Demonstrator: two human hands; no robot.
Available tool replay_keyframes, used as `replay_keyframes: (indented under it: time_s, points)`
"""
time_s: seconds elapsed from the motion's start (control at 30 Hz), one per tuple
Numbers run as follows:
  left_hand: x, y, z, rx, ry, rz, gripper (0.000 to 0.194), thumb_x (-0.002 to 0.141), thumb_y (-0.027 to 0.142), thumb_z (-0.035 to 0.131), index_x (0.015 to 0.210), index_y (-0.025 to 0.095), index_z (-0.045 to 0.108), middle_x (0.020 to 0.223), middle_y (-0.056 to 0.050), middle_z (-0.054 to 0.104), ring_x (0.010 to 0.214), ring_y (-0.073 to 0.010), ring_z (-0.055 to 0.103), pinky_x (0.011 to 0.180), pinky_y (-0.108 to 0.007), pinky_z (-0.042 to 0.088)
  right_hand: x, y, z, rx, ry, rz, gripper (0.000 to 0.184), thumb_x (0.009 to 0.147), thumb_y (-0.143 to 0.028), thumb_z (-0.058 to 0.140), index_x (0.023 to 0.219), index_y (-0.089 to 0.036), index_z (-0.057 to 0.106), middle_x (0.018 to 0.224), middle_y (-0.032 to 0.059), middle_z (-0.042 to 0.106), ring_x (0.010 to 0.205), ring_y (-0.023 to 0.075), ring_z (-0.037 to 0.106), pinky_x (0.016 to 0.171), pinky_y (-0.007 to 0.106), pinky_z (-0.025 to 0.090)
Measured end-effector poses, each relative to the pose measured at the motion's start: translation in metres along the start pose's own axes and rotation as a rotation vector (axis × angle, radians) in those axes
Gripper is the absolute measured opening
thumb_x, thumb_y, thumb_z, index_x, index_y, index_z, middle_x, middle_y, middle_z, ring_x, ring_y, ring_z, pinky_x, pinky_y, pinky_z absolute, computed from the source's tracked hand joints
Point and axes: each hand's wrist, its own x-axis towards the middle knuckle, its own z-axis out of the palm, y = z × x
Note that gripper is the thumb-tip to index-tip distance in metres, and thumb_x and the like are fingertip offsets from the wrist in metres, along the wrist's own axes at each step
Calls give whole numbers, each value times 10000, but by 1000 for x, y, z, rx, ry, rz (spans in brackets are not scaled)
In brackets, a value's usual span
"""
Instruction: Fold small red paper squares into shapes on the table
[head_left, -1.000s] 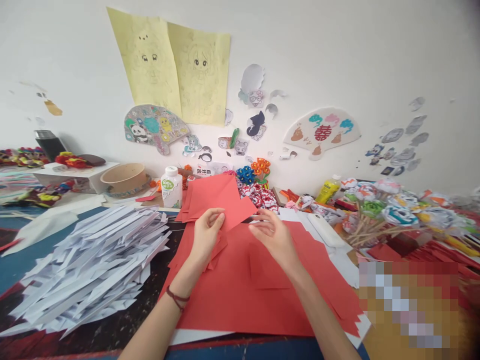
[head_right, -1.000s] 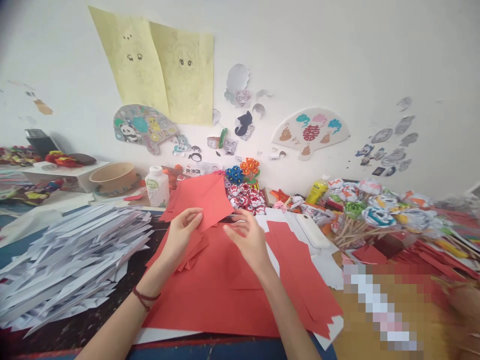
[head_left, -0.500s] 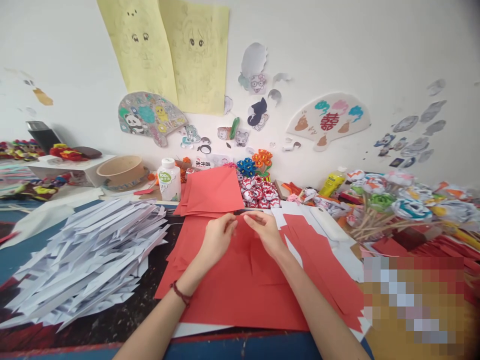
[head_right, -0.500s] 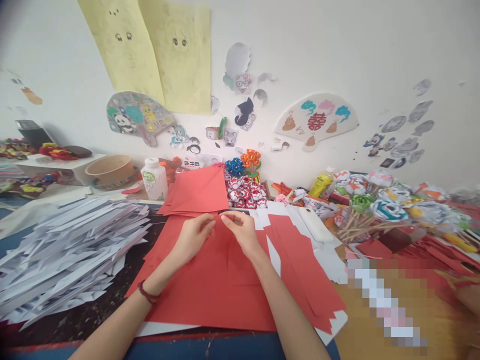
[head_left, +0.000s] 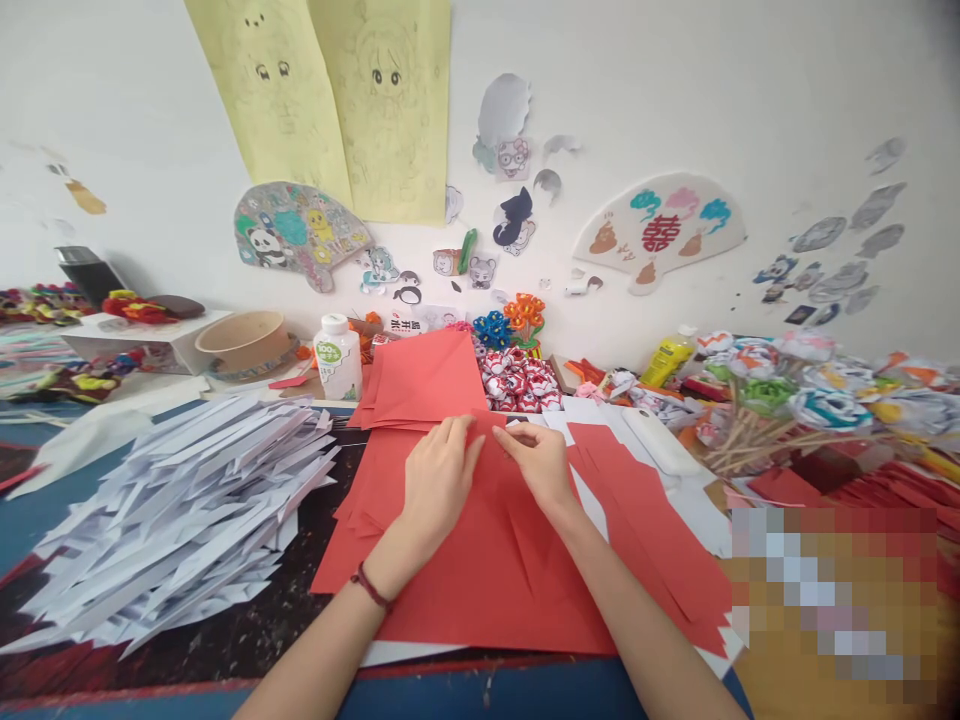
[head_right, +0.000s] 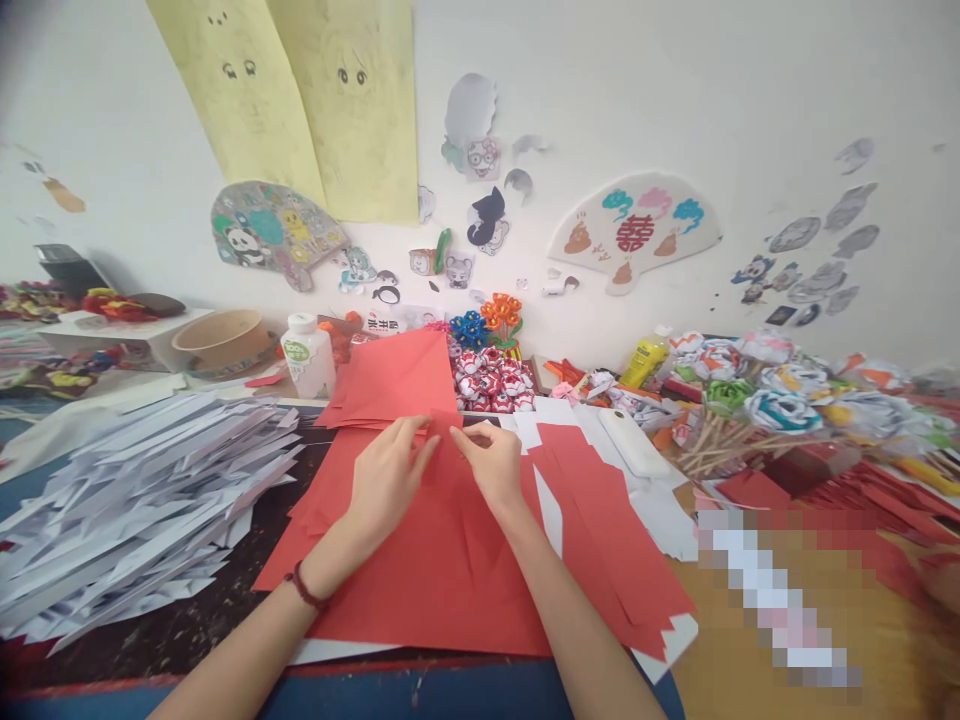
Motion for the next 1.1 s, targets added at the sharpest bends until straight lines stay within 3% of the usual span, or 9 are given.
replay_keyframes:
  time_s: [0.27,0.4,0.6,0.8,0.93,1.1]
  points:
    - [3,-6,7,-259,-178,-112,432,852,377,590,1264,259,534,1192,-80,657,942,-225,658,751,-291,489,-2,-6,3,191,-137,23,236,725,-418,734,777,-189,705,710,23,675,599,158,586,579,277,477]
    - [4,-5,4,-461,-281,-84,398,870,329,549,1258,238,551,1012,-62,708,862,-192,658,682,-248,492,0,-5,-2,240,-244,53,267,715,-418,745,850,-189,717,803,42,697,649,164,600,596,280,489]
    - [4,2,-6,-637,-365,-37,404,889,320,505,1280,220,538,1033,-67,692,882,-184,647,644,-224,479,5,-1,-8,265,-312,66,288,669,-415,784,805,-174,702,731,25,664,626,149,582,592,269,480]
    - [4,3,-11,-581,-421,-17,409,942,383,380,1242,174,563,774,-32,652,627,-136,546,558,-217,401,6,-3,-11,259,-333,62,304,663,-433,787,770,-168,684,689,18,649,592,142,574,585,270,472]
    - [3,4,-13,-567,-447,-7,478,928,390,412,1354,182,473,816,-29,641,618,-123,490,561,-209,380,7,-3,-11,251,-338,41,287,661,-408,795,749,-164,672,688,15,645,584,135,567,569,263,462]
    - [4,2,-14,-556,-488,23,484,957,425,330,1315,147,501,704,7,551,590,-109,418,557,-207,344,8,-1,-12,249,-332,41,266,674,-379,793,740,-157,662,652,7,634,567,130,572,573,267,475]
